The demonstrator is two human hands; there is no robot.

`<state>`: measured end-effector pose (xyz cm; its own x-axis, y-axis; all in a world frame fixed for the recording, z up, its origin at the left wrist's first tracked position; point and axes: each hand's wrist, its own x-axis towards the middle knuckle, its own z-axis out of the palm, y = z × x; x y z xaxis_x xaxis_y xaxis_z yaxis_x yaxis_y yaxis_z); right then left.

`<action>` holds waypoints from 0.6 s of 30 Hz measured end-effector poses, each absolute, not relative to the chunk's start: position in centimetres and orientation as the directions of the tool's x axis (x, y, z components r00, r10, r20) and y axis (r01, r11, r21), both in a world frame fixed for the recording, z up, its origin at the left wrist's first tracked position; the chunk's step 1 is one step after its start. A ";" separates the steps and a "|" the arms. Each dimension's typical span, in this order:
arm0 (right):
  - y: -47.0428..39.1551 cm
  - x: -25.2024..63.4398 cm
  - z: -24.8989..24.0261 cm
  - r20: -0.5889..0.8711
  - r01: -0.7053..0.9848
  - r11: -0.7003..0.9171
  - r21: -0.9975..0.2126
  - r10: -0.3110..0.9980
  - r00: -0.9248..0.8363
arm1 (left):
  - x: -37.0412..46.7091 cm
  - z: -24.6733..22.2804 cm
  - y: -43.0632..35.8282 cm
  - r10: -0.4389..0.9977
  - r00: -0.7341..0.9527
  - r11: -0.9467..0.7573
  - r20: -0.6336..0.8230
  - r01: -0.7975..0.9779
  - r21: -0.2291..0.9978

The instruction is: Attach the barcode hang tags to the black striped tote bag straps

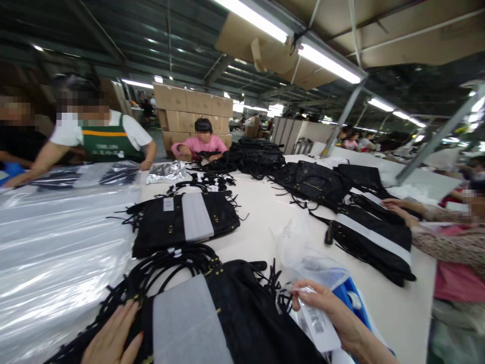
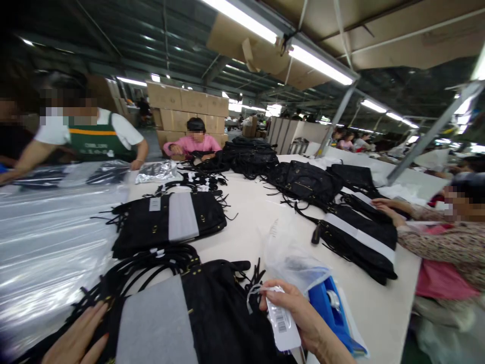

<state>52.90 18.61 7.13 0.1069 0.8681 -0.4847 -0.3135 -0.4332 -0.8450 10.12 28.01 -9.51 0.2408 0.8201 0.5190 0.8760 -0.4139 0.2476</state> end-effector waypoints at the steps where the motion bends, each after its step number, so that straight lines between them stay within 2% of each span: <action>1: 19.6 51.4 7.8 -0.474 -0.292 -0.438 -0.850 0.878 0.061 | 10.5 -9.2 27.6 0.813 0.246 -0.419 0.527 0.876 0.237; 4: 22.5 46.0 8.5 -0.472 -0.246 -0.465 -0.851 0.881 -0.033 | 12.1 -7.0 26.4 0.873 0.217 -0.365 0.436 0.884 0.292; 8: 25.7 38.5 7.5 -0.477 -0.243 -0.511 -0.825 0.859 -0.187 | 13.3 -3.2 26.7 0.982 0.176 -0.184 0.069 0.807 0.562; 10: 26.7 35.5 6.8 -0.468 -0.240 -0.516 -0.823 0.853 -0.230 | 13.2 -1.4 27.1 0.992 0.119 -0.049 -0.047 0.692 0.720; 13: 27.6 32.5 6.0 -0.463 -0.216 -0.512 -0.831 0.854 -0.238 | 12.6 0.9 28.0 0.997 0.011 0.064 -0.081 0.510 0.858; 18: 28.6 30.6 5.1 -0.475 -0.211 -0.514 -0.832 0.855 -0.209 | 11.8 3.1 29.2 0.999 -0.034 0.046 -0.035 0.411 0.911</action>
